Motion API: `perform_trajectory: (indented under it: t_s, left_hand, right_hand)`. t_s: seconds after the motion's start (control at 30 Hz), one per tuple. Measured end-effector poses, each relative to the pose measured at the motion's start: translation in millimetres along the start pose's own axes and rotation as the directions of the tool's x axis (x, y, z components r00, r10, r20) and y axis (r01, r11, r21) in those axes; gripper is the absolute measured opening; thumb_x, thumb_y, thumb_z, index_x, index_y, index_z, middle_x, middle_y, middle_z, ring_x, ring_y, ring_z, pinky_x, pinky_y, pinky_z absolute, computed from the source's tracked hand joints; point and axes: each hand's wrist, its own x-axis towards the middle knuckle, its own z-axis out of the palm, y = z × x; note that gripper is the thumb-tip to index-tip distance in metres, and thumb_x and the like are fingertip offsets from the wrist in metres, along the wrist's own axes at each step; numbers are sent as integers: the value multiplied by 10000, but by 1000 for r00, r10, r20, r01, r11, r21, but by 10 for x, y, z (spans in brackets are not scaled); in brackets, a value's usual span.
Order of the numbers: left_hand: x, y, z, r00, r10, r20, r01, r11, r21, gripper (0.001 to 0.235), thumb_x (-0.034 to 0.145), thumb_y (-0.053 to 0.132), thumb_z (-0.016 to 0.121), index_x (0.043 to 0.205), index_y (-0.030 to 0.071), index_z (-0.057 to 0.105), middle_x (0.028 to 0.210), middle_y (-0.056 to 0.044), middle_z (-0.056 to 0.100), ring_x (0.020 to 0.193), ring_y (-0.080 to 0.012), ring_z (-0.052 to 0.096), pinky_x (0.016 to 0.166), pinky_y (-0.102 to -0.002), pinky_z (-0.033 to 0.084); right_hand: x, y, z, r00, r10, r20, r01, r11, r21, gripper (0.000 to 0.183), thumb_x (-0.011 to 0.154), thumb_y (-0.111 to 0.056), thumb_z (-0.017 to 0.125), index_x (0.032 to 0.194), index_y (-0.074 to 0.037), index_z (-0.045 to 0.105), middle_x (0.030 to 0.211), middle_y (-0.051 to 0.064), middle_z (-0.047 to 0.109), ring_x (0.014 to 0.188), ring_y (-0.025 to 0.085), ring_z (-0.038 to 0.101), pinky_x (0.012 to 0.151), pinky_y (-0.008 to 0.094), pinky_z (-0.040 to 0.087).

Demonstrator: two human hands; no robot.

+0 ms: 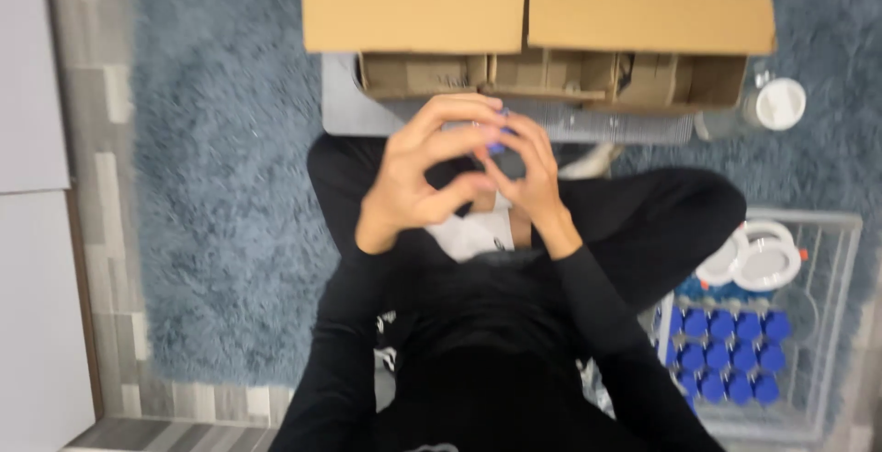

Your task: Assembling and organizing small electrical components into a cardboard box using a screwdriver

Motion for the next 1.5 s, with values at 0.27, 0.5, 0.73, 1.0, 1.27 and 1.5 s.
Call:
perform_trajectory:
  t_s: [0.27,0.5,0.73,1.0,1.27,1.5]
  left_hand:
    - [-51,-90,181,995,-17,-101,12,999,-46,328,1022,133,803,1329,21,779,1175,-200,678,1020,-317,729,930,-486,625]
    - [-88,-141,136,998,1,-67,-1,1000,-3,393,1119,298,661,1375,15,755,1295,-233,724,1196,-408,727,1041,-557,574]
    - [-80,-129,160,990,-5,-142,12,999,49,339,1061,171,774,1383,63,774,1200,-165,617,1123,-313,687,1048,-513,592]
    - [12,8,143,995,-59,-86,62,998,30,349,1127,167,627,1425,7,715,1263,-192,733,1153,-370,729,983,-495,602]
    - [-25,-43,144,993,-68,-99,78,992,99,415,1068,186,766,1468,87,720,1208,-152,668,1004,-259,682,895,-428,605]
    - [21,44,139,994,-101,-42,101,995,2,364,1154,140,582,1485,24,678,1240,-181,745,1032,-325,738,908,-451,616]
  right_hand:
    - [-109,33,48,998,14,-65,-14,1000,-13,337,892,-91,930,1147,42,755,1265,235,736,1200,488,722,1036,580,577]
    - [-128,36,72,997,25,-74,-28,999,-36,360,873,-112,941,1159,24,770,1265,240,742,1196,494,724,1028,594,579]
    - [-61,-39,44,997,44,-67,-44,999,-3,355,852,-50,921,1171,9,777,1285,228,750,1208,487,724,1028,580,576]
    - [-91,6,64,995,66,-73,-66,998,-6,349,848,-86,946,1150,-10,788,1277,200,766,1204,464,737,1030,560,585]
    - [-85,-12,52,996,56,-70,-58,998,-15,341,852,-58,935,1150,-6,777,1284,208,757,1207,471,734,1020,572,584]
    - [-122,46,63,996,48,-72,-50,999,-21,355,858,-94,948,1154,-5,775,1281,204,757,1176,458,736,1008,556,589]
